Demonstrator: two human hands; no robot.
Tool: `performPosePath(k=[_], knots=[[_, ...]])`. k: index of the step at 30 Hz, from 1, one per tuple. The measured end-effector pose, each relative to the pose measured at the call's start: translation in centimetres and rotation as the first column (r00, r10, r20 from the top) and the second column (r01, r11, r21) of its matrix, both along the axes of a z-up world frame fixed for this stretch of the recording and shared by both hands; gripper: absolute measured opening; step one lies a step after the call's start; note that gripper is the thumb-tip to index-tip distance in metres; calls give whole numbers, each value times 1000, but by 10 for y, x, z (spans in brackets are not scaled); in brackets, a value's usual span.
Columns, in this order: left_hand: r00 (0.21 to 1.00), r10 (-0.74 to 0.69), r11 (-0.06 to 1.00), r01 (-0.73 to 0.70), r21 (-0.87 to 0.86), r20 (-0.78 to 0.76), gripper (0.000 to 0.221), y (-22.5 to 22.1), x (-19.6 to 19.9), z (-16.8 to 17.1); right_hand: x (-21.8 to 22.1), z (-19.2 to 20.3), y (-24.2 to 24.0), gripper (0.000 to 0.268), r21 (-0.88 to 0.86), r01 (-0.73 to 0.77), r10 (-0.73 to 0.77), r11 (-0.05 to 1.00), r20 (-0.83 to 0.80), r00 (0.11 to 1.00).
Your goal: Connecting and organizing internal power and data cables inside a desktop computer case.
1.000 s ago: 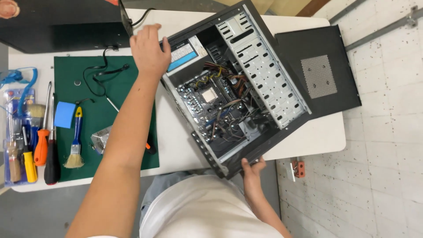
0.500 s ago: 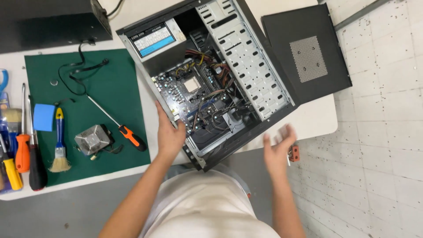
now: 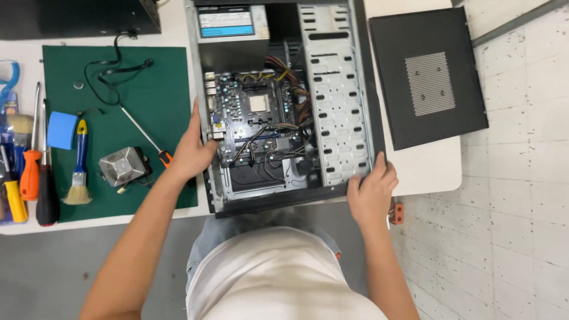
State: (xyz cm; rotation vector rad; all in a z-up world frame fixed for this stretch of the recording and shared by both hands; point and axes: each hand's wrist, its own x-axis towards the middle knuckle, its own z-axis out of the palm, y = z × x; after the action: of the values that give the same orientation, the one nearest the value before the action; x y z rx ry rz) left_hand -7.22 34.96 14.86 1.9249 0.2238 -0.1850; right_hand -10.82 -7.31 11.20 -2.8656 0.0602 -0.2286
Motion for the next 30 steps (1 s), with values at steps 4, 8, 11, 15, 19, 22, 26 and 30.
performPosePath(k=[4, 8, 11, 15, 19, 22, 26, 30], knots=[[988, -112, 994, 113, -3, 108, 99, 25, 20, -42, -43, 23, 19, 80, -59, 36, -44, 998, -127, 991], [985, -168, 980, 161, 117, 51, 95, 26, 34, -29, -64, 46, 28, 88, -22, 27, -32, 999, -278, 960], [948, -215, 764, 12, 646, 236, 82, 11, 38, -25, -63, 64, 37, 89, 53, 67, -41, 996, -388, 921], [609, -724, 387, -32, 922, 325, 49, -37, 22, -71, -57, 73, 41, 91, 79, 102, -56, 992, -443, 895], [472, -880, 231, 352, 907, 41, 21, -84, 8, -103, -57, 69, 38, 91, 102, 142, -81, 985, -454, 887], [481, -876, 231, 377, 897, 23, 19, -109, 10, -107, -61, 58, 31, 91, 162, 140, -61, 977, -419, 906], [501, -865, 222, 432, 874, -28, 16, -129, 25, -113, -65, 44, 23, 92, 169, 127, -60, 977, -356, 933], [514, -854, 217, 494, 842, -81, 15, -125, 30, -124, -65, 51, 26, 92, 178, 115, -49, 977, -339, 940]])
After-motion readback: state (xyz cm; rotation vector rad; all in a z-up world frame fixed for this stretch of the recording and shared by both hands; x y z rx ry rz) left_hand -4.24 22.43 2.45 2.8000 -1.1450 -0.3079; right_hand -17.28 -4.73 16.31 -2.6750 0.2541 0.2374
